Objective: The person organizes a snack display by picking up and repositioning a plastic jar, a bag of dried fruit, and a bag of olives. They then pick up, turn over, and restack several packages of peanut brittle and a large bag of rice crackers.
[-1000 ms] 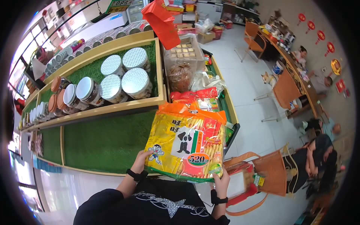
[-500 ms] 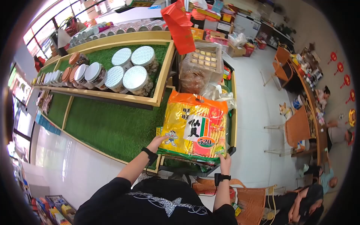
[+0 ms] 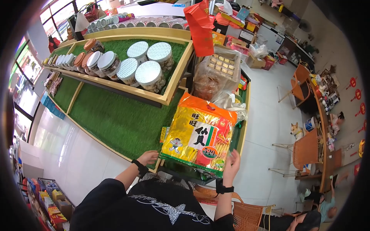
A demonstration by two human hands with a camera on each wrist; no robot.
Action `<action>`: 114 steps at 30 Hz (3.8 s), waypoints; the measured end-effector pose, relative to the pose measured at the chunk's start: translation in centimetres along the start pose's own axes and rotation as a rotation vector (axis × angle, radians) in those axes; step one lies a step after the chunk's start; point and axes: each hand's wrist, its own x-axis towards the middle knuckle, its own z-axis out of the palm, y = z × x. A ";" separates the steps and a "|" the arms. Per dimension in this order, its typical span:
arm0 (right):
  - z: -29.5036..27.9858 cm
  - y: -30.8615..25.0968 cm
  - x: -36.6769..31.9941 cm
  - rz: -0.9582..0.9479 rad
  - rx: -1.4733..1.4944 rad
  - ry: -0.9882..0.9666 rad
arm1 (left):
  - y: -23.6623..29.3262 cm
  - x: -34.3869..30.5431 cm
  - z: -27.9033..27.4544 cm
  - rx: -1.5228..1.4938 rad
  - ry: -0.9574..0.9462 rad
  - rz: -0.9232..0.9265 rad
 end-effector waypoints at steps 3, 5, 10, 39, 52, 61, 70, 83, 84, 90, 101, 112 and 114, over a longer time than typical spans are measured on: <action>1.1 -11.1 0.6 -0.290 -0.018 -0.245 | 0.5 -1.1 0.9 0.027 -0.121 0.021; 1.5 -16.5 0.2 -0.542 -0.029 -0.349 | -0.8 1.3 1.5 -0.207 -0.214 0.174; 3.4 -26.7 -1.9 -1.254 0.115 -0.641 | -0.5 0.4 2.9 -0.391 -0.294 0.260; 25.6 -42.7 -39.2 -1.443 0.618 -1.136 | -22.2 -31.3 -31.8 -0.791 0.587 0.671; 39.0 -39.9 -47.3 -1.435 0.800 -1.447 | -25.8 -37.0 -33.4 -0.730 1.121 0.908; 50.5 -28.0 -41.4 -0.958 0.140 -1.621 | -22.0 -38.1 -38.1 -0.107 1.671 0.705; 59.8 -27.8 -37.0 -0.766 0.023 -1.499 | -11.6 -35.0 -46.6 0.255 1.777 0.828; 67.4 -29.0 -37.4 -0.950 0.012 -1.637 | -6.4 -30.7 -52.5 0.220 1.685 0.817; 67.7 -28.8 -37.7 -0.925 -0.021 -1.656 | -6.2 -30.6 -53.1 0.219 1.685 0.814; 70.7 -29.0 -39.6 -0.870 -0.084 -1.675 | -5.6 -30.4 -58.5 0.265 1.615 0.835; 81.0 -34.5 -49.3 -0.854 -0.006 -1.552 | -6.0 -35.6 -74.0 0.306 1.699 0.889; 86.9 -36.8 -58.6 -0.940 0.008 -1.667 | -12.2 -37.8 -80.0 0.202 1.688 0.698; 88.3 -36.8 -59.5 -0.942 -0.038 -1.727 | -12.7 -37.7 -81.0 0.142 1.686 0.685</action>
